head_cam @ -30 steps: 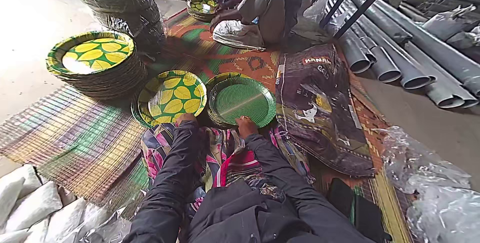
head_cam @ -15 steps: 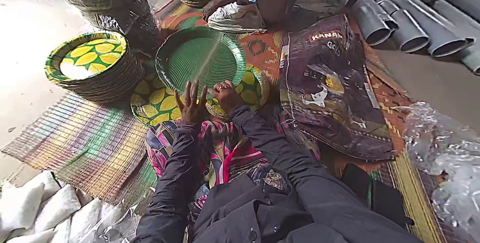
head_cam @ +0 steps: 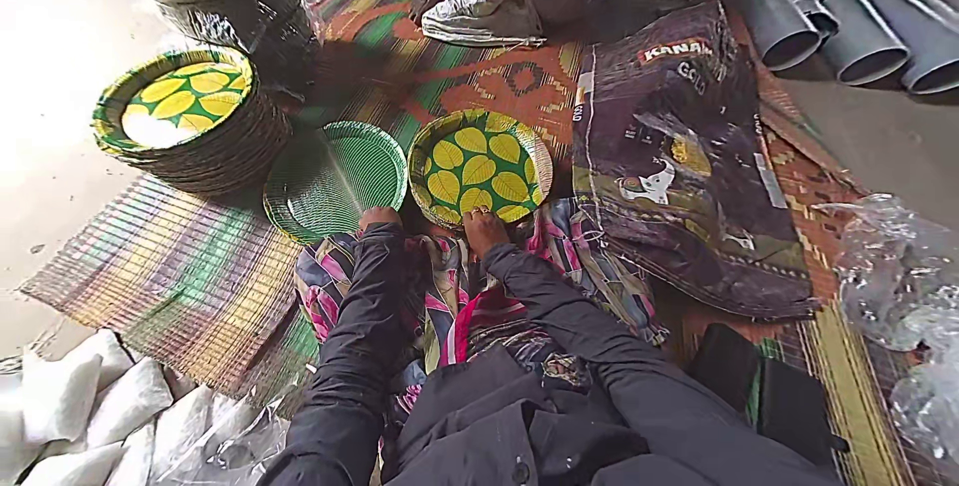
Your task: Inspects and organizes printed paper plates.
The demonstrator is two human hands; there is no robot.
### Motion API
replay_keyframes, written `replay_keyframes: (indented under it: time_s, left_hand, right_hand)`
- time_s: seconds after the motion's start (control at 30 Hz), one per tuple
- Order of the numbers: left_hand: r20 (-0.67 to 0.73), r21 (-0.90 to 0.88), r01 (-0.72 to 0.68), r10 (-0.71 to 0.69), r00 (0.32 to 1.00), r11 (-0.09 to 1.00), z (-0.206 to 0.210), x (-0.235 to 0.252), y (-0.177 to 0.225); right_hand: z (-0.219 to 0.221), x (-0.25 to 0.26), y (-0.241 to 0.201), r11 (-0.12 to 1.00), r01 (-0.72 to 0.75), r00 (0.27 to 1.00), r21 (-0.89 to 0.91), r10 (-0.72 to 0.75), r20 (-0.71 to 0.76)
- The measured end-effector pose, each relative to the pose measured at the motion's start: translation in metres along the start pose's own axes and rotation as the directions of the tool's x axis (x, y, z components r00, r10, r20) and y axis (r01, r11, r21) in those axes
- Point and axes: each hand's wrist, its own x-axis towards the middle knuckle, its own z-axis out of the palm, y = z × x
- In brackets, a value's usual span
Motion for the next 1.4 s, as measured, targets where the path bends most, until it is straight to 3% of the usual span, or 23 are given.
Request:
replay_keyframes:
  time_s: [0.1,0.17,0.23,0.27,0.33,0.4,0.43,0.47,0.53,0.57,0.63,0.7,0.73,0.77,0.8,0.87,1.0,1.2,1.27,1.3,1.33,1.37,1.4]
  left_hand:
    - [-0.043,0.011,0.018,-0.017,0.999,1.0,0.001,0.003,-0.003]
    - [-0.204,-0.076,-0.013,-0.002,0.979,0.997,0.007,0.013,-0.007]
    - [-0.433,-0.198,-0.141,0.042,0.9,0.97,0.002,0.003,-0.01]
    - [-0.592,-0.224,-0.27,0.089,0.801,0.936,-0.003,-0.006,-0.013]
    - [-0.886,-0.067,-0.554,0.205,0.415,0.83,-0.004,-0.015,-0.016]
    - [-0.964,0.183,-0.619,0.264,0.041,0.764,-0.004,-0.02,-0.013]
    - [-0.962,0.249,-0.61,0.265,-0.065,0.753,-0.003,-0.023,-0.01]
    - [-0.959,0.276,-0.591,0.262,-0.111,0.758,-0.001,-0.026,-0.008]
    - [-0.958,0.256,-0.58,0.282,-0.048,0.773,0.0,-0.028,-0.006]
    - [-0.951,0.224,-0.593,0.306,0.039,0.773,0.001,-0.025,-0.008]
    - [-0.892,0.084,-0.621,0.336,0.301,0.779,0.001,-0.019,-0.016]
    - [-0.659,-0.051,-0.43,0.293,0.692,0.901,-0.005,-0.017,-0.021]
    - [-0.486,-0.064,-0.298,0.231,0.843,0.952,-0.007,-0.015,-0.021]
    - [-0.321,-0.054,-0.191,0.164,0.933,0.98,-0.008,-0.011,-0.02]
    - [-0.178,-0.049,-0.111,0.1,0.979,0.993,-0.009,-0.009,-0.019]
    - [-0.054,-0.038,-0.053,0.051,0.997,0.998,-0.007,-0.01,-0.018]
    - [-0.051,-0.097,-0.101,0.097,0.994,0.99,-0.022,-0.027,-0.011]
    - [-0.233,-0.344,-0.297,0.225,0.946,0.891,-0.011,0.0,-0.013]
    - [-0.344,-0.38,-0.419,0.295,0.891,0.824,-0.014,-0.003,-0.013]
    - [-0.441,-0.384,-0.493,0.313,0.841,0.781,-0.014,-0.006,-0.013]
    - [-0.59,-0.372,-0.588,0.306,0.747,0.718,-0.012,-0.008,-0.012]
    - [-0.776,-0.309,-0.702,0.257,0.576,0.642,-0.007,-0.006,-0.011]
    - [-0.923,-0.185,-0.779,0.167,0.348,0.599,-0.002,-0.003,-0.008]
  right_hand:
    - [-0.007,-0.003,0.005,0.998,-0.021,1.0,0.052,0.021,-0.003]
    - [-0.017,-0.006,0.012,0.998,-0.037,0.999,0.041,0.036,0.024]
    - [-0.025,-0.01,0.017,0.996,0.029,0.978,0.087,-0.01,-0.208]
    - [-0.031,-0.009,0.017,0.993,0.077,0.926,0.091,-0.037,-0.375]
    - [-0.045,0.003,0.017,0.981,0.194,0.737,0.004,-0.143,-0.66]
    - [-0.061,0.018,0.01,0.954,0.293,0.623,-0.055,-0.235,-0.746]
    - [-0.065,0.026,0.004,0.934,0.348,0.583,-0.082,-0.284,-0.761]
    - [-0.067,0.033,-0.002,0.907,0.41,0.56,-0.091,-0.329,-0.76]
    - [-0.066,0.043,-0.015,0.884,0.463,0.591,-0.061,-0.359,-0.722]
    - [-0.063,0.043,-0.02,0.899,0.437,0.658,-0.016,-0.333,-0.675]
    - [-0.056,0.035,-0.022,0.948,0.304,0.848,0.099,-0.222,-0.481]
    - [-0.04,0.027,-0.013,0.979,0.146,0.961,0.143,-0.106,-0.256]
    - [-0.031,0.021,-0.006,0.987,0.075,0.991,0.144,-0.058,-0.12]
    - [-0.022,0.014,0.002,0.992,0.016,1.0,0.125,-0.015,-0.003]
    - [-0.014,0.007,0.009,0.995,-0.029,0.995,0.093,0.02,0.103]
    - [-0.003,-0.006,0.014,0.996,-0.066,0.983,0.062,0.054,0.176]
    - [-0.027,-0.008,0.005,0.996,-0.083,0.981,-0.034,0.088,0.172]
    - [-0.046,-0.012,0.012,0.993,-0.036,0.978,-0.109,0.058,0.202]
    - [-0.05,-0.021,0.017,0.997,-0.013,1.0,-0.074,0.013,0.002]
    - [-0.053,-0.024,0.019,0.998,-0.005,0.988,-0.055,-0.004,-0.154]
    - [-0.058,-0.024,0.02,0.999,0.012,0.95,-0.047,-0.026,-0.311]
    - [-0.062,-0.02,0.02,0.997,0.062,0.878,-0.046,-0.076,-0.473]
    - [-0.068,-0.014,0.018,0.991,0.127,0.792,-0.053,-0.133,-0.596]
